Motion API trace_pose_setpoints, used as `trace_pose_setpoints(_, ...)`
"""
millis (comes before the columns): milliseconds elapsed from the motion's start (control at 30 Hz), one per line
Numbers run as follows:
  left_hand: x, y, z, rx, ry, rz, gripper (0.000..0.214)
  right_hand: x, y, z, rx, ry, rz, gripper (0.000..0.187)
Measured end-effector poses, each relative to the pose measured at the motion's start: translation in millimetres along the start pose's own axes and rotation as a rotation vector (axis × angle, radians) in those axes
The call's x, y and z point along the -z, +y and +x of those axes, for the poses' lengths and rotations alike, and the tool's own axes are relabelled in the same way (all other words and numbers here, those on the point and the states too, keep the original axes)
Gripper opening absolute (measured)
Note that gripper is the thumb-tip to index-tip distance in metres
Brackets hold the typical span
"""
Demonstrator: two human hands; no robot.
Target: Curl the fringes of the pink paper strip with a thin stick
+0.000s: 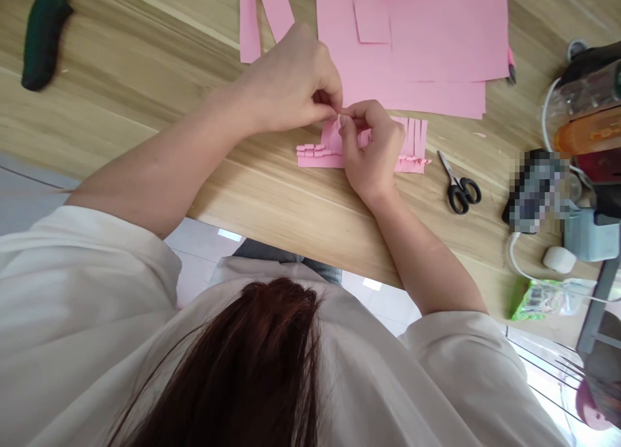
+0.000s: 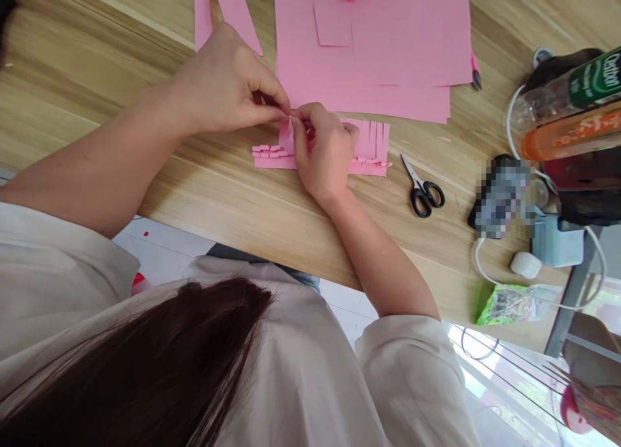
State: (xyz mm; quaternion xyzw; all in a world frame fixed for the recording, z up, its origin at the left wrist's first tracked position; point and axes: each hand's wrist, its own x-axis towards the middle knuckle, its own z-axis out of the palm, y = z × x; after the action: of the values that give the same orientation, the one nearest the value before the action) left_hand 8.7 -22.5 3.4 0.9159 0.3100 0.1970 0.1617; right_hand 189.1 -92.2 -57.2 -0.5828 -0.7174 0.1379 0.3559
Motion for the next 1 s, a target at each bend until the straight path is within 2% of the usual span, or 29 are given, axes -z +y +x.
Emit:
trace_pose_setpoints(133, -0.8, 0.8, 0.1, 0.022, -0.037, 0.052, 0.018, 0.2, -1.6, 0.4, 0.001, -0.002, -0.002, 0.027)
trace_pose_setpoints(233, -1.1, 0.7, 0.4, -0.013, -0.044, 0.055, 0.019, -0.5, -1.2, 0.7, -0.005, 0.008, -0.012, 0.025)
trace_pose_setpoints(567, -1.7, 0.2, -1.6, -0.003, 0.020, -0.039, 0.024, -2.6, 1.7, 1.4, 0.009, 0.021, -0.035, 0.025)
trace_pose_setpoints(767, -2.0, 0.0, -1.3, -0.029, 0.008, -0.026, 0.027, -0.9, -4.5, 0.8, -0.008, 0.008, -0.043, 0.011)
trace_pose_setpoints(1000, -3.2, -1.9, -0.7, 0.003, 0.012, -0.076, 0.027, -0.4, -5.8, 0.9, -0.032, -0.004, -0.059, 0.015)
